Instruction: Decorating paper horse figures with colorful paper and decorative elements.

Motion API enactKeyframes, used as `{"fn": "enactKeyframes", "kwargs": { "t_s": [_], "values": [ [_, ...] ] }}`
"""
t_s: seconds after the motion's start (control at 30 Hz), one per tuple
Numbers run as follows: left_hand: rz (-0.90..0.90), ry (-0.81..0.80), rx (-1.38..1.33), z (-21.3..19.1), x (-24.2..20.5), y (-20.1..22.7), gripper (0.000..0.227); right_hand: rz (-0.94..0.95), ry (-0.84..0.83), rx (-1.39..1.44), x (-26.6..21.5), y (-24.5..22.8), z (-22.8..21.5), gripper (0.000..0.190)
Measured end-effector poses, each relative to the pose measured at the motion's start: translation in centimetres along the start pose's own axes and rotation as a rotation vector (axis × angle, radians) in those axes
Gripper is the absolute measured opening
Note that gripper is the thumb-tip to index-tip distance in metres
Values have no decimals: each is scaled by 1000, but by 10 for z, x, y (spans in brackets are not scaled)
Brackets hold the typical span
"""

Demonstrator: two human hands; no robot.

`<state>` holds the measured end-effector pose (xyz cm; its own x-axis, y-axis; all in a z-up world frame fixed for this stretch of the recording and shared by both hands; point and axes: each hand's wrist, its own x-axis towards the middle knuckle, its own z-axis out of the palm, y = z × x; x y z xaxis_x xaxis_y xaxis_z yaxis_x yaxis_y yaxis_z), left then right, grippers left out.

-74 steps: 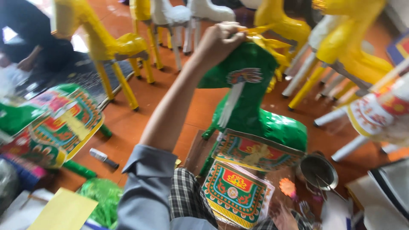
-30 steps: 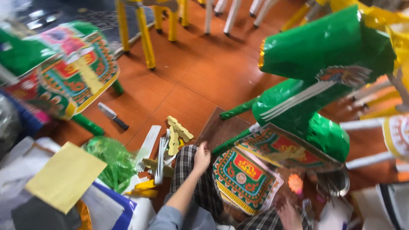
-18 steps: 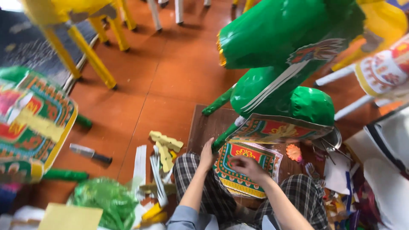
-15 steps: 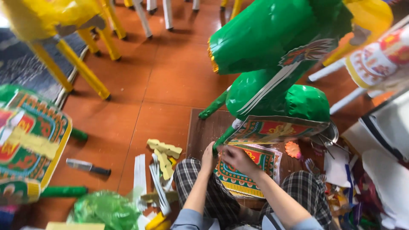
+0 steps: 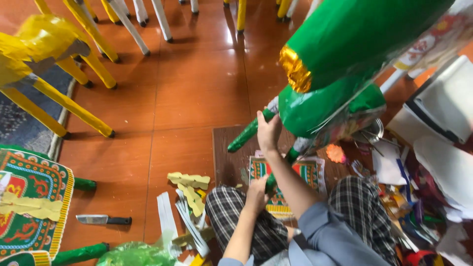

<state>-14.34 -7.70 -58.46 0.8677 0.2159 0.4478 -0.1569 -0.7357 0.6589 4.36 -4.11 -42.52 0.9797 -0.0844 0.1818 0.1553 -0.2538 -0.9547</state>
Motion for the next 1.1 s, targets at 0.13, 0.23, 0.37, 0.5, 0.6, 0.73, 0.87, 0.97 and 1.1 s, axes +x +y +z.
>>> {"fn": "enactKeyframes", "kwargs": {
  "t_s": [0.13,0.23,0.37,0.5,0.6,0.73,0.87,0.97,1.1],
  "values": [
    [-355,201,-171,5,-19,-28,34,-127,-197,-100,4,-22,-59,33],
    [-759,532,-259,-24,-14,-30,19,-175,-484,-39,6,-67,-111,20],
    [-854,611,-386,-45,-4,-19,20,-374,-926,82,20,-105,-173,20],
    [-866,465,-423,-57,10,2,48,-215,-895,149,50,-65,-229,26],
    [-860,378,-476,-50,12,0,91,3,-842,234,62,-30,-259,40],
    [-782,219,-256,-23,0,-25,82,-15,-585,-143,62,20,-271,38],
    [-785,127,-166,-18,5,-35,64,16,-421,-173,50,41,-259,40],
    [-773,63,-108,-17,7,-40,53,-11,-397,-70,50,38,-256,37],
    [-749,-19,-46,-17,14,-59,46,-23,-363,-58,51,19,-249,40]
  ]
}}
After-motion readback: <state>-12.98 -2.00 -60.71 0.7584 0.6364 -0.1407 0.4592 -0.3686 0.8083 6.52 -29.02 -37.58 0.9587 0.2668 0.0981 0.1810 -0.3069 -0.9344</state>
